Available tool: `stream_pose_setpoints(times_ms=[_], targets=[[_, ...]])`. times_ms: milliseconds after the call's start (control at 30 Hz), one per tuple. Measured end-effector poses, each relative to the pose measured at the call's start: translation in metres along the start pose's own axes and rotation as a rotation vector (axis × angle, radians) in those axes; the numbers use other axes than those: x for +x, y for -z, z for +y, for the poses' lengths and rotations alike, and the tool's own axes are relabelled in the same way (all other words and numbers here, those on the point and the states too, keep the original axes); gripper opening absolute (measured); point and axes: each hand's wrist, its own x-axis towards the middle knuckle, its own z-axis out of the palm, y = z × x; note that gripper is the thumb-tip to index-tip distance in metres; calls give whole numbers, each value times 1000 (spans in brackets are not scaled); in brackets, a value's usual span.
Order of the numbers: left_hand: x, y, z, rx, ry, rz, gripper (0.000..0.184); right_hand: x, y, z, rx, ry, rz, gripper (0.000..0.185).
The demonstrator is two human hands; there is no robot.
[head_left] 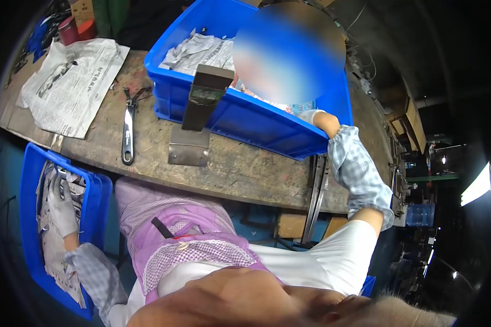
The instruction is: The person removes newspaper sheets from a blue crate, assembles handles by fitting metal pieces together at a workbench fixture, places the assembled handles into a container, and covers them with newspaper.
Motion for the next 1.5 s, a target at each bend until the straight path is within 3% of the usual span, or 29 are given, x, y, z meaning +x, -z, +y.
stream_pose_setpoints(times_ms=[100, 200, 233, 267, 333, 367, 400, 467, 500, 567, 600, 633, 667, 733, 800, 933, 1000, 1133, 1200, 1233, 1300, 1333, 1367, 1467, 1500], targets=[[-3, 3, 80, -330, -112, 56, 25, 3, -13, -9, 240, -113, 83, 54], [-1, 3, 140, -325, -336, 202, 23, -4, -5, -7, -1, 201, 286, 49], [0, 3, 158, -381, -346, 185, 24, -24, 2, -4, -42, 296, 513, 48], [1, 3, 173, -432, -353, 166, 25, -65, 21, -22, 80, 125, 534, 47], [0, -5, 196, -510, -431, 73, 25, -92, 13, -5, 144, 110, 1061, 36], [-1, -11, 205, -520, -495, 40, 27, -112, 9, -11, 238, 39, 1275, 31], [-5, -24, 209, -532, -569, 38, 28, -138, 10, -30, 578, -98, 1286, 25], [-12, -36, 232, -588, -531, -263, 38, -148, -19, -52, 990, 224, 1362, 22], [-21, -40, 242, -603, -462, -479, 49, -153, -34, -63, 1183, 394, 1380, 21], [-38, -68, 241, -500, -610, -248, 53, -150, -45, -136, 1421, 472, 980, 23], [-43, -76, 235, -594, -584, -167, 46, -132, -51, -163, 1319, 446, 833, 21], [-44, -80, 226, -627, -550, -139, 40, -96, -71, -195, 1333, 448, 909, 15], [-47, -83, 220, -670, -517, -112, 34, -78, -81, -224, 1435, 475, 830, 15], [-42, -69, 218, -595, -531, -115, 27, -18, -107, -251, 1472, 588, 794, 16], [-41, -62, 217, -566, -515, -118, 23, -4, -95, -268, 1443, 552, 832, 15], [-31, -68, 215, -547, -478, -97, 22, -14, -80, -272, 1411, 572, 718, 14], [-28, -73, 220, -542, -406, -131, 20, 5, -85, -277, 1158, 643, 973, 15], [-18, -75, 240, -523, -434, -59, 16, 11, -86, -286, 1286, 584, 969, 17], [-16, -76, 247, -484, -522, 8, 21, 2, -76, -280, 1446, 552, 701, 25], [-17, -78, 253, -466, -400, -79, 25, -2, -76, -273, 1520, 523, 565, 29], [-17, -83, 266, -428, -159, -245, 34, -2, -98, -256, 1721, 608, 644, 30], [-15, -84, 268, -406, -152, -288, 38, 4, -110, -249, 1814, 661, 689, 30], [-14, -84, 268, -385, -138, -328, 41, 22, -134, -241, 1754, 606, 793, 35], [-13, -83, 269, -388, -109, -364, 44, 18, -143, -263, 980, 441, 1106, 40], [-14, -83, 269, -408, -121, -356, 44, 14, -138, -263, 939, 382, 1113, 40]])
